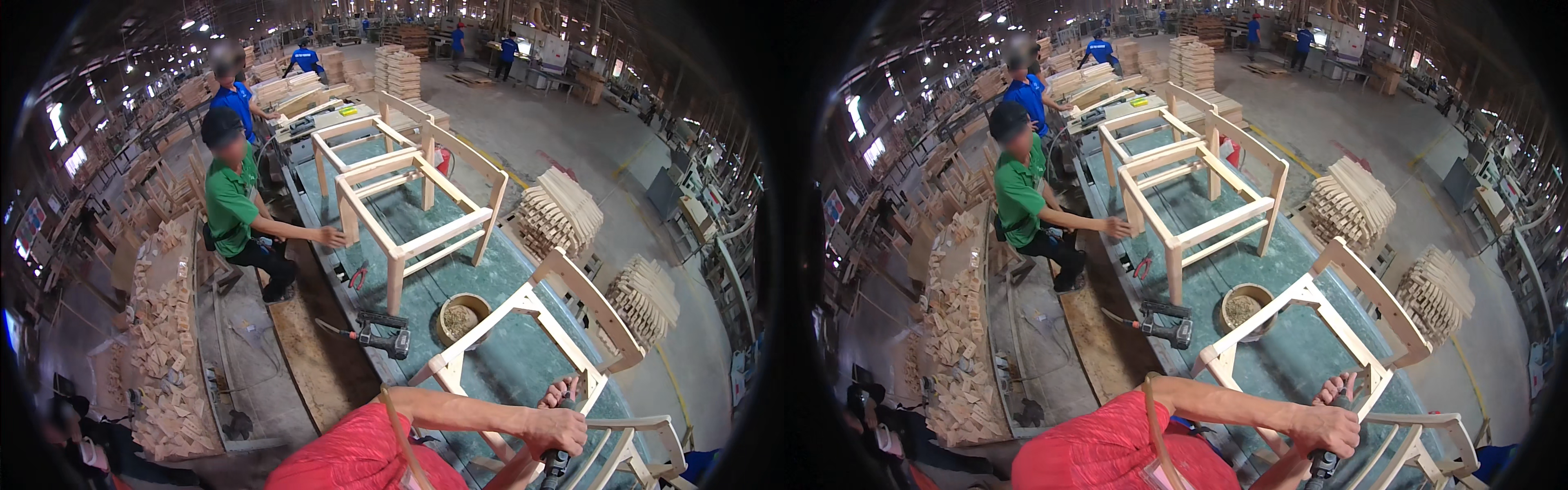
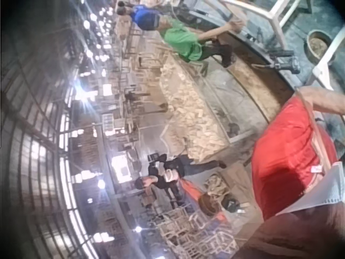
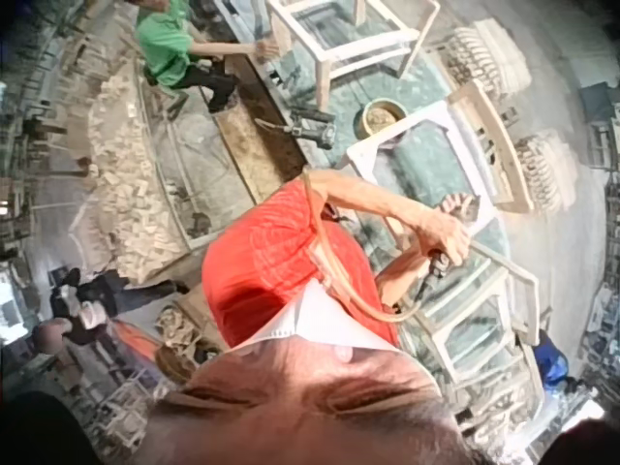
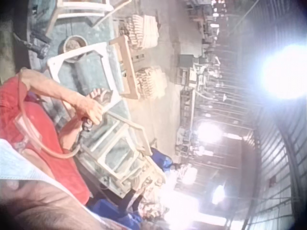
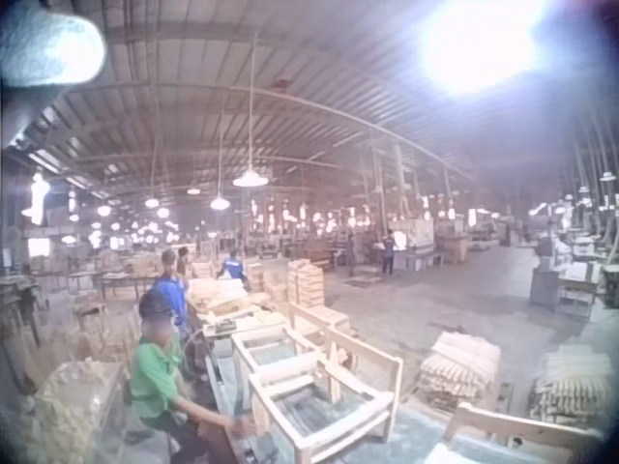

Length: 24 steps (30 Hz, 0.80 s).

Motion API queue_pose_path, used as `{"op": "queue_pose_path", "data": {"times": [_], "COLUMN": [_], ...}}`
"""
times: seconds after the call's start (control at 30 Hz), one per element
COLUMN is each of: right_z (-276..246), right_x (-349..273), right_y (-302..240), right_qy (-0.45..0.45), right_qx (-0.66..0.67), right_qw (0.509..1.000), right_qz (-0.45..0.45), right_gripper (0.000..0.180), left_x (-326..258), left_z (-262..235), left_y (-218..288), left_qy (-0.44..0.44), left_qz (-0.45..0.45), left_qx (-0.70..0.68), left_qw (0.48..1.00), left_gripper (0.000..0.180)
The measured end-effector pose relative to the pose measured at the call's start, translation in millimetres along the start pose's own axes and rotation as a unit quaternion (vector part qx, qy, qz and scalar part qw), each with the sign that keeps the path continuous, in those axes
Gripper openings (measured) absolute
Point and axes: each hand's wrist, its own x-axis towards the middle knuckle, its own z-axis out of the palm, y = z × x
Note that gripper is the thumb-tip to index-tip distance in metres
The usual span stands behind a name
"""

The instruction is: The person uses a pneumatic drill to drive screws into wooden chair frames on an assembly line. They repeatedly pick up screws, align the drill, and fasten joints on multiple chair frames while other workers perform similar tasks nearby.

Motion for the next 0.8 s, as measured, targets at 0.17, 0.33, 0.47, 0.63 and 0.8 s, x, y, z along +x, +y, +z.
{"op": "queue_pose_path", "data": {"times": [0.17,0.33,0.47,0.63,0.8], "right_z": [-5,-18,-37,-35,-37], "right_x": [17,7,6,4,2], "right_y": [1,-32,-26,-34,-25], "right_qy": [-0.046,-0.039,0.052,0.161,0.271], "right_qx": [0.035,0.068,0.111,0.196,0.263], "right_qw": [0.997,0.997,0.989,0.949,0.899], "right_qz": [0.055,0.014,-0.08,-0.185,-0.221], "right_gripper": [0.039,0.044,0.039,0.034,0.029], "left_x": [1,47,42,33,14], "left_z": [17,36,65,97,94], "left_y": [-15,-51,-118,-144,-156], "left_qy": [-0.052,-0.255,-0.195,-0.323,-0.387], "left_qz": [-0.011,-0.142,-0.219,-0.291,-0.349], "left_qx": [0.052,0.137,0.095,0.152,0.11], "left_qw": [0.997,0.946,0.951,0.888,0.846], "left_gripper": [0.034,0.016,0.014,0.034,0.041]}}
